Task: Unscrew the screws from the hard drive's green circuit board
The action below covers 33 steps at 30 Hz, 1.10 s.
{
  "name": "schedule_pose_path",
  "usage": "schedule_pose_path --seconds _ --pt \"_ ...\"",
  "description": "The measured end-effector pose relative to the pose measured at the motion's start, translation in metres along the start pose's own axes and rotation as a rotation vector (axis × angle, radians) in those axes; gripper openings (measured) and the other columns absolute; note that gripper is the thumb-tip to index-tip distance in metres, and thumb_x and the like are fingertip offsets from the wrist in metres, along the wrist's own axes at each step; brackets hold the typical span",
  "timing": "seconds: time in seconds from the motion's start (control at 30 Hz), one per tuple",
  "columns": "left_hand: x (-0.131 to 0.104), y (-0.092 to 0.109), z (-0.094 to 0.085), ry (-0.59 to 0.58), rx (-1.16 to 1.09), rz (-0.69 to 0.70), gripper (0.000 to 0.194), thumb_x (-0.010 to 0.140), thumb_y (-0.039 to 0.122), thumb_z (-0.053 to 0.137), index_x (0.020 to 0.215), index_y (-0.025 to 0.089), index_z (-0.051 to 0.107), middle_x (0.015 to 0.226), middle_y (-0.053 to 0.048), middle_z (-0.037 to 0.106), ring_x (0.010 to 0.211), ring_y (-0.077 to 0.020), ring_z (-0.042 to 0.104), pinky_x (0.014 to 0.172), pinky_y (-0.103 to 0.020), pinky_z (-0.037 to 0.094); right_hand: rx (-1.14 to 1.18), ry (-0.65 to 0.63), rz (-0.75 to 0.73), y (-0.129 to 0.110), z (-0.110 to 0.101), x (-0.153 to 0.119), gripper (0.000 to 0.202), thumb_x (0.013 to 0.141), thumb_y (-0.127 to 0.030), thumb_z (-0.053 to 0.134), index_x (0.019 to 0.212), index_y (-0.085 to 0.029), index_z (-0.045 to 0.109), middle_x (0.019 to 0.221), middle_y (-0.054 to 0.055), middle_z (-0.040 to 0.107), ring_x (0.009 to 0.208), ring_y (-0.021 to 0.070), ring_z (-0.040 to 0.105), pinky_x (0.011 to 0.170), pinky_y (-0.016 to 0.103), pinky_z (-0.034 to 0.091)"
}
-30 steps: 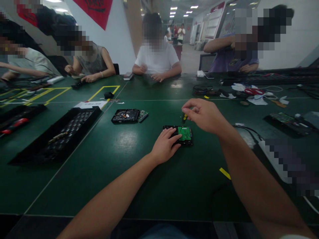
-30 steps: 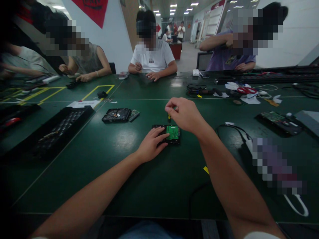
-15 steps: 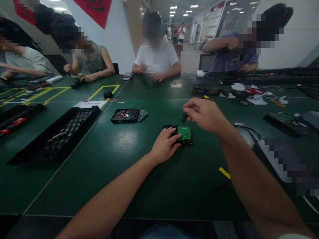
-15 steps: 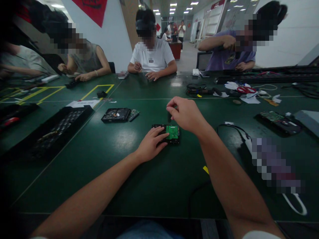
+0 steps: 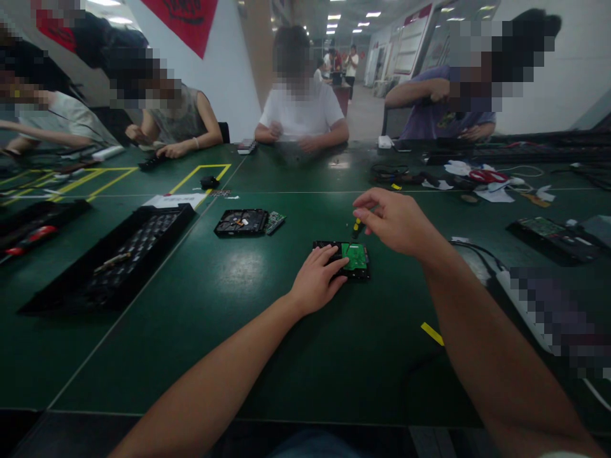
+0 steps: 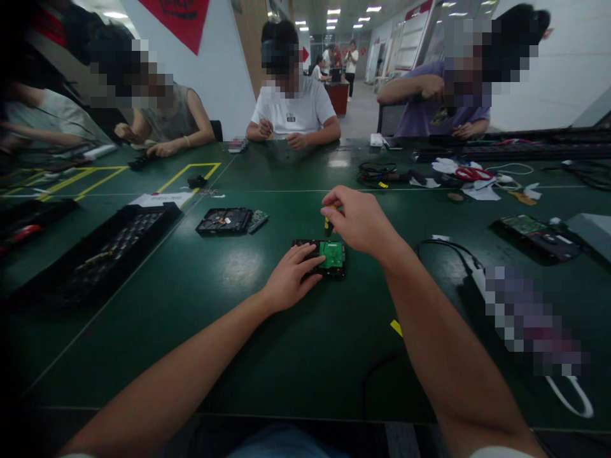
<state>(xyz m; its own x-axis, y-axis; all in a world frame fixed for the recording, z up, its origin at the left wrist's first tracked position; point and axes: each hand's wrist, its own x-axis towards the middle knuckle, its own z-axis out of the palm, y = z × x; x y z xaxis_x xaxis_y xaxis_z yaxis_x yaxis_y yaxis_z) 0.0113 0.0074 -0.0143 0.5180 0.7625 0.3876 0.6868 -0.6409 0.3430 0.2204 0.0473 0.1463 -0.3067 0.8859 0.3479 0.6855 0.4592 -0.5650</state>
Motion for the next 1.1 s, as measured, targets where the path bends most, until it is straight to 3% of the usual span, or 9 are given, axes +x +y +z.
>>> schedule_pose_path --seconds 0.13,0.4,0.63,0.83,1.1 --pt "0.0000 -0.0006 0.0002 0.001 -0.005 -0.003 0.046 0.103 0.036 0.066 0.147 0.025 0.063 0.164 -0.013 0.050 0.155 -0.0336 0.043 0.128 -0.063 0.035 -0.079 0.012 -0.012 0.0019 0.0003 0.0008 0.015 0.095 -0.028 0.063 0.098 -0.020 0.076 0.087 0.007 0.079 0.080 0.0236 0.072 0.076 0.036 0.052" --pt "0.0000 0.0010 -0.0012 -0.008 0.008 -0.011 0.045 0.104 0.037 0.064 0.146 0.025 0.064 0.163 -0.014 0.051 0.155 -0.0330 0.043 0.129 -0.062 0.034 -0.092 -0.005 -0.103 0.0058 -0.0021 0.0007 0.024 0.092 -0.021 0.061 0.106 -0.024 0.080 0.103 0.007 0.079 0.088 0.0249 0.069 0.083 0.038 0.050" --pt "0.0002 0.0010 -0.0020 -0.009 0.006 -0.006 0.045 0.104 0.037 0.064 0.147 0.024 0.064 0.163 -0.014 0.051 0.156 -0.0332 0.043 0.128 -0.063 0.034 -0.132 0.018 -0.099 0.0033 -0.0028 0.0006 0.016 0.093 -0.034 0.070 0.097 -0.021 0.078 0.094 0.007 0.077 0.082 0.0221 0.065 0.076 0.035 0.045" --pt "0.0001 0.0013 -0.0022 -0.007 -0.001 -0.004 0.044 0.104 0.037 0.064 0.146 0.024 0.064 0.163 -0.014 0.051 0.156 -0.0335 0.043 0.128 -0.062 0.034 -0.118 0.001 -0.061 0.0018 -0.0019 -0.0004 0.023 0.090 -0.044 0.076 0.087 -0.022 0.074 0.085 0.005 0.075 0.076 0.0210 0.064 0.071 0.034 0.044" --pt "-0.0003 -0.0002 -0.0004 -0.006 0.002 -0.001 0.046 0.103 0.037 0.065 0.148 0.025 0.062 0.164 -0.013 0.050 0.156 -0.0334 0.042 0.128 -0.063 0.034 -0.037 -0.019 -0.044 0.0023 -0.0028 -0.0022 0.020 0.093 -0.028 0.067 0.110 -0.022 0.075 0.093 0.006 0.080 0.072 0.0223 0.072 0.076 0.037 0.052"
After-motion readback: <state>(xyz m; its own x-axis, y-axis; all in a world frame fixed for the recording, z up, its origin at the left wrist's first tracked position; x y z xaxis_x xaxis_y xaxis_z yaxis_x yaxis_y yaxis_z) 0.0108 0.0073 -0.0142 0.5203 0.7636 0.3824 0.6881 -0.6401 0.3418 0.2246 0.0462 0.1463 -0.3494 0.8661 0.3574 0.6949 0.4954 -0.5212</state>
